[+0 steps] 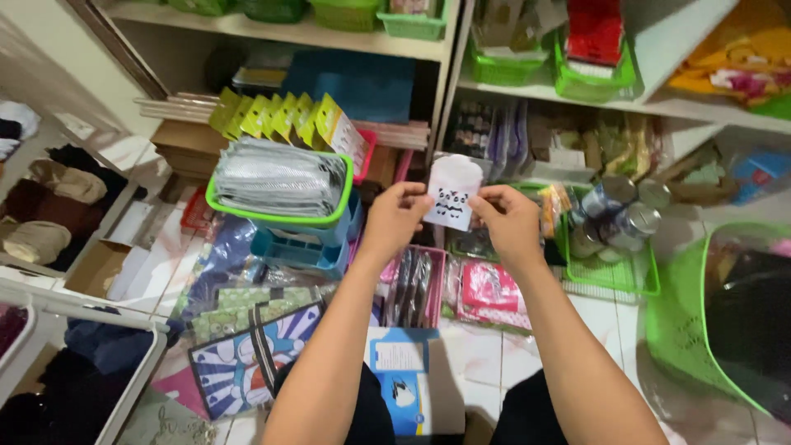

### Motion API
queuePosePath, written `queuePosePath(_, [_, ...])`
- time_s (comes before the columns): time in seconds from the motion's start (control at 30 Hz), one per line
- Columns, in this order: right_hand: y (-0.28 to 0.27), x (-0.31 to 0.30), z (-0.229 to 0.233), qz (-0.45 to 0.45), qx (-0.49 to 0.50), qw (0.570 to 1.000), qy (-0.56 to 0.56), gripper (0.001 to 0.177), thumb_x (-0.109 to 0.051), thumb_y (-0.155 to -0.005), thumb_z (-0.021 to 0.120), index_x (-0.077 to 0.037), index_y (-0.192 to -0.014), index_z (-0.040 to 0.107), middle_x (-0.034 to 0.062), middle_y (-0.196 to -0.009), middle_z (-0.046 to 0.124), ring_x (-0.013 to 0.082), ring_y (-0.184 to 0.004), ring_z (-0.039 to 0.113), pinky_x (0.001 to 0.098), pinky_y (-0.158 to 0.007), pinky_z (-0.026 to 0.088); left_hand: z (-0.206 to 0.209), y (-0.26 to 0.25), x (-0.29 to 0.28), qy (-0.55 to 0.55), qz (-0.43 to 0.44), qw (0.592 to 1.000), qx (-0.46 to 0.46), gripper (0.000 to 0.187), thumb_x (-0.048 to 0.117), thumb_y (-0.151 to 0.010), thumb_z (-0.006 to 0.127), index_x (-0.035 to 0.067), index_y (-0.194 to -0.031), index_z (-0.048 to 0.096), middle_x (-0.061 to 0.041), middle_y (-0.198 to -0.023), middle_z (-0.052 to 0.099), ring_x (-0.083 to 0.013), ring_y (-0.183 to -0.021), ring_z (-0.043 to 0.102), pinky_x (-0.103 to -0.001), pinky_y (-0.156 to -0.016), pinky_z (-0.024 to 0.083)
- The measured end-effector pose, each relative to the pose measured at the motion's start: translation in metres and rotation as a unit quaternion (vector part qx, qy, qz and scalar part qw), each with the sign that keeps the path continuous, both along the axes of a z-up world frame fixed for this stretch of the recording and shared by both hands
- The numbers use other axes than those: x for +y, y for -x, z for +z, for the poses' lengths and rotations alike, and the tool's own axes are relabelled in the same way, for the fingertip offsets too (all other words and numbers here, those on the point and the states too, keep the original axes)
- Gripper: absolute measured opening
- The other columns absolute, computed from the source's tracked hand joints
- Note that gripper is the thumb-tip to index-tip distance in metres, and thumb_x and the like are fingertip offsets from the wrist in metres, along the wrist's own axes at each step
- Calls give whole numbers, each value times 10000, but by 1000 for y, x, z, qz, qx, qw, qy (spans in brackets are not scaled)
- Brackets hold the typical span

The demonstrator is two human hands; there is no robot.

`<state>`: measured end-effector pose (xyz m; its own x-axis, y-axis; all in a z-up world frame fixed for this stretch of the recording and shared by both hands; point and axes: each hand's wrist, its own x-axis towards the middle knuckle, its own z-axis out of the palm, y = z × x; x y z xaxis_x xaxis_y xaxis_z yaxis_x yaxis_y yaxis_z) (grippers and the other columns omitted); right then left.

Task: The person organizes various items on the floor, including a blue folder, a pink basket, and several packaged goods. They place the blue folder on a shelf, move the pink basket, and arrange multiple packaged items like a green frog-themed package and a pink Hello Kitty package.

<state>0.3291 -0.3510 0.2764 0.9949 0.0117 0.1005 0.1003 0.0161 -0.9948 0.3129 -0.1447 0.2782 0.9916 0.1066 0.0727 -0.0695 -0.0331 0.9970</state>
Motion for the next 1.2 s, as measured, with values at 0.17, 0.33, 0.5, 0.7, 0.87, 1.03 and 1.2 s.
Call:
queuePosePath(0.17, [-33, 30, 30, -25, -54, 997, 54, 186, -81, -938, 735, 1, -1092, 671, 42, -953, 741, 73, -786, 664, 228, -661, 547, 13, -32, 21, -117, 40, 992, -28, 191, 146, -877, 754, 48, -1037, 720, -55, -803, 742, -130, -686, 694, -290, -621, 565])
queuePosePath(0.33, [-96, 68, 33, -64, -193, 973, 111, 262, -93, -970, 763, 26, -1163, 632, 53, -1009, 734, 97, -887, 686, 248, -753, 561, 33, -84, 35, -174, 111, 972, -115, 146, 139, -888, 745, 37, -986, 708, -104, -844, 760, -201, -741, 738, -339, -700, 575])
queuePosePath(0.5, [-148, 110, 46, 13, -189, 980, 58, 346, -182, -1013, 709, 3, -1288, 611, 40, -1079, 686, 89, -893, 661, 239, -745, 543, 61, -117, 36, -254, 186, 931, -184, 156, 121, -878, 757, 53, -1000, 688, -154, -1043, 729, -318, -943, 712, -418, -801, 570])
queuePosePath(0.7, [-222, 128, 28, -64, -280, 939, 191, 119, -113, -1070, 678, -1, -1111, 677, 98, -987, 673, 190, -847, 647, 323, -757, 515, 52, -186, 47, -272, 177, 870, -370, 314, 47, -831, 692, 53, -1134, 607, -257, -1302, 615, -457, -1193, 599, -479, -989, 520])
queuePosePath(0.87, [-273, 140, 71, -147, -299, 928, 165, 190, -71, -992, 704, -18, -1162, 639, 113, -901, 681, 217, -794, 660, 358, -733, 522, 70, -268, 74, -193, 159, 919, -304, 398, 28, -893, 655, 51, -1273, 539, -214, -1257, 662, -409, -1169, 649, -439, -937, 552])
queuePosePath(1.03, [-303, 149, 89, -211, -334, 896, 204, 202, -74, -937, 769, -68, -1113, 669, 120, -919, 730, 267, -837, 728, 404, -730, 550, 56, -348, 77, -111, 94, 955, -257, 483, -7, -946, 576, 83, -1415, 498, -171, -1219, 733, -303, -1109, 733, -387, -915, 581])
queuePosePath(1.2, [-324, 158, 78, -233, -354, 867, 260, 164, -28, -923, 741, -75, -1067, 675, 145, -975, 720, 353, -920, 690, 473, -764, 532, 35, -375, 78, -172, 143, 936, -272, 531, -61, -894, 547, 95, -1401, 526, -233, -1220, 711, -405, -1149, 688, -467, -954, 553])
